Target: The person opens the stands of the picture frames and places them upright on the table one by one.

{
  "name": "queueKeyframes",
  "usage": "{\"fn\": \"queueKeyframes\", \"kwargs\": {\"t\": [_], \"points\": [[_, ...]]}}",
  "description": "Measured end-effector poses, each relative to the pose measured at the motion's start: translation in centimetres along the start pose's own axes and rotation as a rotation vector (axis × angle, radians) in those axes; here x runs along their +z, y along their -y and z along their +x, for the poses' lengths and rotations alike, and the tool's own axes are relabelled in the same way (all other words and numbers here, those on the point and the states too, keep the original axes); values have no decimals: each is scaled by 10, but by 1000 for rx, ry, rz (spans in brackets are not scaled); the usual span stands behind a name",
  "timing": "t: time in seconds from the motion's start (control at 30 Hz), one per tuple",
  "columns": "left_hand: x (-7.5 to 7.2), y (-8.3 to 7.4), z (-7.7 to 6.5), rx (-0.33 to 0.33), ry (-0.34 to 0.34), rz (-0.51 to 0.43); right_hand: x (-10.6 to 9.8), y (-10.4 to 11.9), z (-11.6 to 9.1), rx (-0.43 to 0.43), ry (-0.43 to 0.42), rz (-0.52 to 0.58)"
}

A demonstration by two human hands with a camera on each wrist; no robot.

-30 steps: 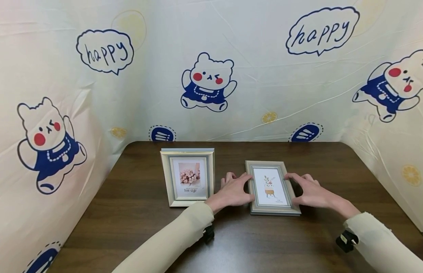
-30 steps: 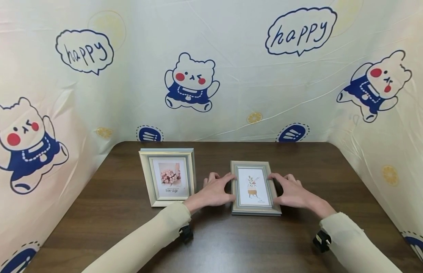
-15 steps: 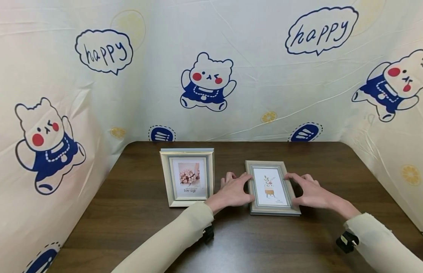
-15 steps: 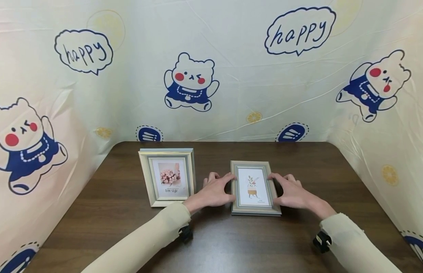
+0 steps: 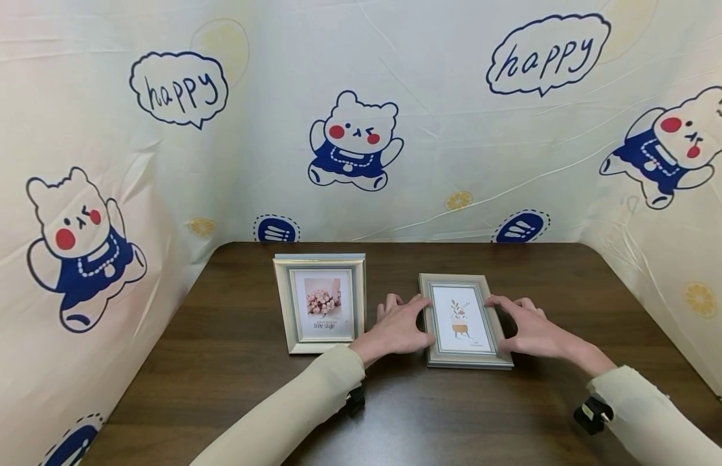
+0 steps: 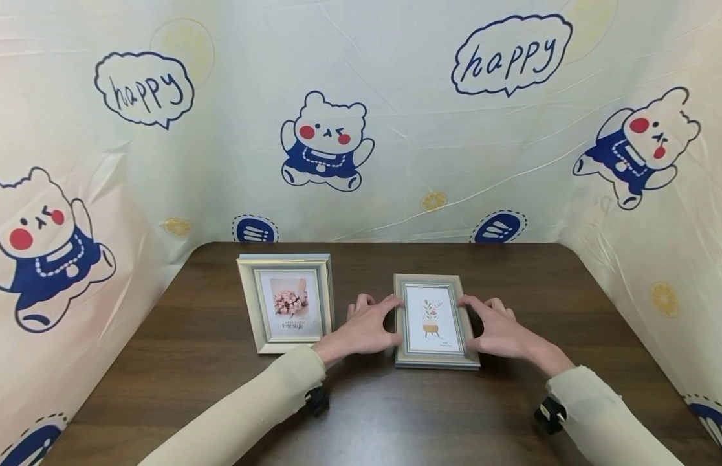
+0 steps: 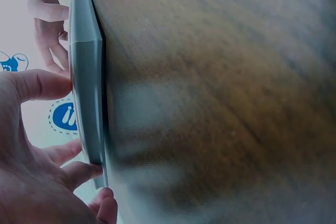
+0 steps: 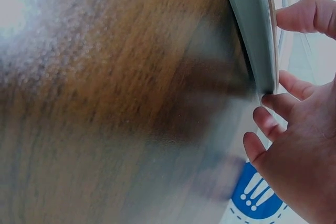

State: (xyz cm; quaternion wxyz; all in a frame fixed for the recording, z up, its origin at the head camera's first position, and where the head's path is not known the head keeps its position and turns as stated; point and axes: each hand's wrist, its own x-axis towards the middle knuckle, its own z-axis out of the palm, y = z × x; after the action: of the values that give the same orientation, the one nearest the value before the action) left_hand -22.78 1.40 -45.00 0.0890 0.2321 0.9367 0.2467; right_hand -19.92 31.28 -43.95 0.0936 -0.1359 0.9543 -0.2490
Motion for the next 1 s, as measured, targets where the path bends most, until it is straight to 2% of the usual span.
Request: {"fn": "queueKeyframes", "kwargs": {"t": [1.0], "points": [[0, -3, -7, 19, -35, 56, 4, 3, -5, -27, -53, -31]]}}
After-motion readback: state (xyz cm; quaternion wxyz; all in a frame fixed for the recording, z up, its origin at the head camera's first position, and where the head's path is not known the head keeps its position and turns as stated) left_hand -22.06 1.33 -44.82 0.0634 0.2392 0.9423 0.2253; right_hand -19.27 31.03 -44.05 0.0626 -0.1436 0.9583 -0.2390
